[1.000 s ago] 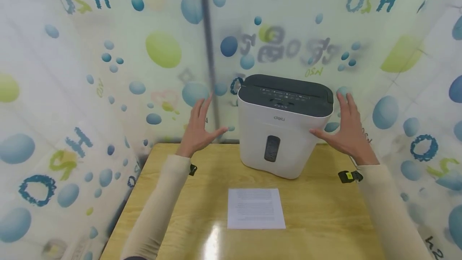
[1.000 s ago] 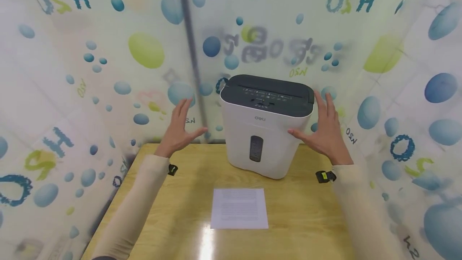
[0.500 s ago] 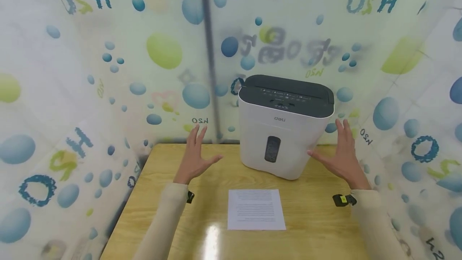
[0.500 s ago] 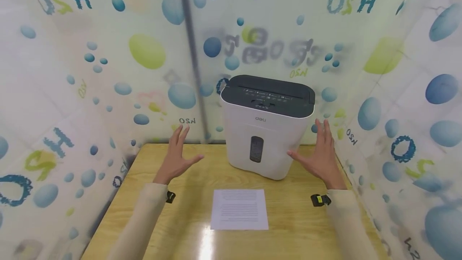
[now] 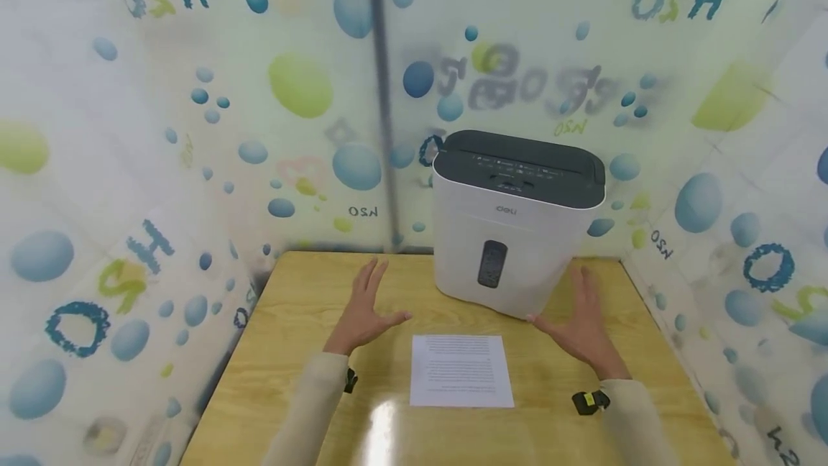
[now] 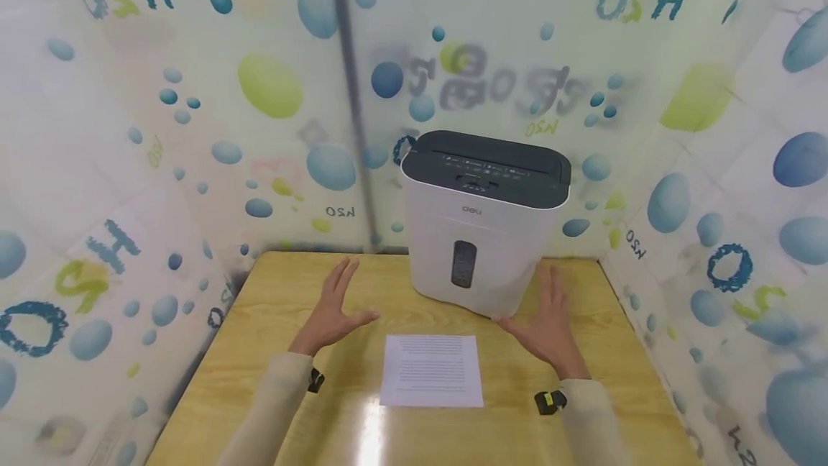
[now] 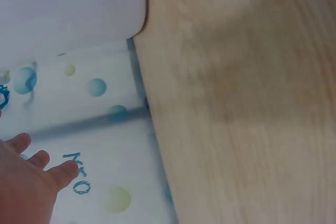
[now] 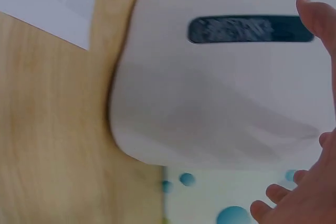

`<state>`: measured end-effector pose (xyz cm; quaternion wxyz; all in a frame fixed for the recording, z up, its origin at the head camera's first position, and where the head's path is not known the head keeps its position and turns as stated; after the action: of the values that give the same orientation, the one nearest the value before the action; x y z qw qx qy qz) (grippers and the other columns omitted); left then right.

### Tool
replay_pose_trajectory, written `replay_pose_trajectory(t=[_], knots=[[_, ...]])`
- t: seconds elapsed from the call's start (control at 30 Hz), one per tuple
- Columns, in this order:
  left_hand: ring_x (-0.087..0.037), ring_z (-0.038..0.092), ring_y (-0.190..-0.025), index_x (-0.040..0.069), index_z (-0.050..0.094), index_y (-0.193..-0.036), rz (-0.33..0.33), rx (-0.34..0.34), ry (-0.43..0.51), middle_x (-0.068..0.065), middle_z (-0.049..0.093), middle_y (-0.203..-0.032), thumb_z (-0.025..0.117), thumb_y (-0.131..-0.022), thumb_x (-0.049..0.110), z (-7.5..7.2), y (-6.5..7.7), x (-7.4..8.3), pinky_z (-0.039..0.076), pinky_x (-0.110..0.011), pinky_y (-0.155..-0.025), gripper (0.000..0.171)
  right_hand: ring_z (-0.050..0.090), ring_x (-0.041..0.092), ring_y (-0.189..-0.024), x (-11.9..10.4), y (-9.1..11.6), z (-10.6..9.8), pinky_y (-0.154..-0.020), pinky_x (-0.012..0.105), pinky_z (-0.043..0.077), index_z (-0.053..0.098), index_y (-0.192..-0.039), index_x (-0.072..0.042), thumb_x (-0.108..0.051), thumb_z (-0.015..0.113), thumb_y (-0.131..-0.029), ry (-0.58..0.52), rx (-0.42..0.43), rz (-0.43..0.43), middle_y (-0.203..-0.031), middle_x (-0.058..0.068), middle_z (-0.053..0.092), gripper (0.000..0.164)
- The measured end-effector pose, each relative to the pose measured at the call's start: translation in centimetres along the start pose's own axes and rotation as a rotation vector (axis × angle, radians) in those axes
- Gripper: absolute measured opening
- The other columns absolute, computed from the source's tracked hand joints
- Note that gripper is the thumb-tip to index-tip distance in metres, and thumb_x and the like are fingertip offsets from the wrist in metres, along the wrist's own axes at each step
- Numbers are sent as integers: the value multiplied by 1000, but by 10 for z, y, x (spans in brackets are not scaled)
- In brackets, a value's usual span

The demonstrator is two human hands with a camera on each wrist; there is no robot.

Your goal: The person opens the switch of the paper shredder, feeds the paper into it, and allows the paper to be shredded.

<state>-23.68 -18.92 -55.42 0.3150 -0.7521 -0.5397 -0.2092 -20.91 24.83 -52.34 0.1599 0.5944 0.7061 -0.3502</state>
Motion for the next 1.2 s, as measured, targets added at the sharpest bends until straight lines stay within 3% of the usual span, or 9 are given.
replay_pose_trajectory(t=[0.2,0.37,0.53,0.73,0.97,1.2], knots=[[-34,4,-161,39,12,-164,-2,-20,-13,0,5,-174,80,-75,69,20,7,-4,33,-69,-115,116,4,55,-154,11,19,33,-113,80,14,7,-166,-15,-42,87,-79,-32,-57,16,-170,28,1,121],[-36,8,-160,32,16,-165,-13,-66,-70,-4,7,-174,82,-73,70,37,15,-9,42,-64,-111,119,9,55,-153,15,33,63,-113,79,18,16,-163,-8,-45,84,-83,-31,-164,51,-168,29,6,111],[-39,14,-158,24,22,-164,-15,-149,-73,-11,11,-173,84,-72,67,58,23,-16,46,-61,-108,119,12,54,-153,19,41,91,-117,76,19,22,-162,-6,-53,80,-84,-16,-295,116,-170,25,10,108],[-42,18,-157,15,28,-162,2,-251,-59,-20,16,-170,87,-72,60,87,33,-21,42,-63,-111,117,19,48,-155,23,43,121,-121,68,22,34,-159,-8,-49,84,-81,4,-392,114,-169,23,20,101],[-43,20,-156,10,35,-158,5,-312,-80,-21,24,-168,91,-71,52,105,42,-15,37,-63,-116,112,28,49,-152,22,47,141,-121,65,26,43,-152,0,-46,87,-77,29,-415,25,-166,26,28,99],[-41,22,-156,10,46,-152,-1,-321,-105,-17,30,-166,93,-71,43,114,47,-16,35,-59,-119,100,35,42,-151,27,45,154,-121,58,32,46,-151,-3,-48,84,-81,142,-384,-4,-164,20,37,92]])
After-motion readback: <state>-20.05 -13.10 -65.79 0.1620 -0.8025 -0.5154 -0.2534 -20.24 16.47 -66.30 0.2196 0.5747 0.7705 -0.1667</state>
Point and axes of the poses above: each hand's wrist, its own y-axis away from the middle knuckle, its own z-axis out of the palm, x = y × z, the point moved 1 cm from there along -y, towards the middle knuckle
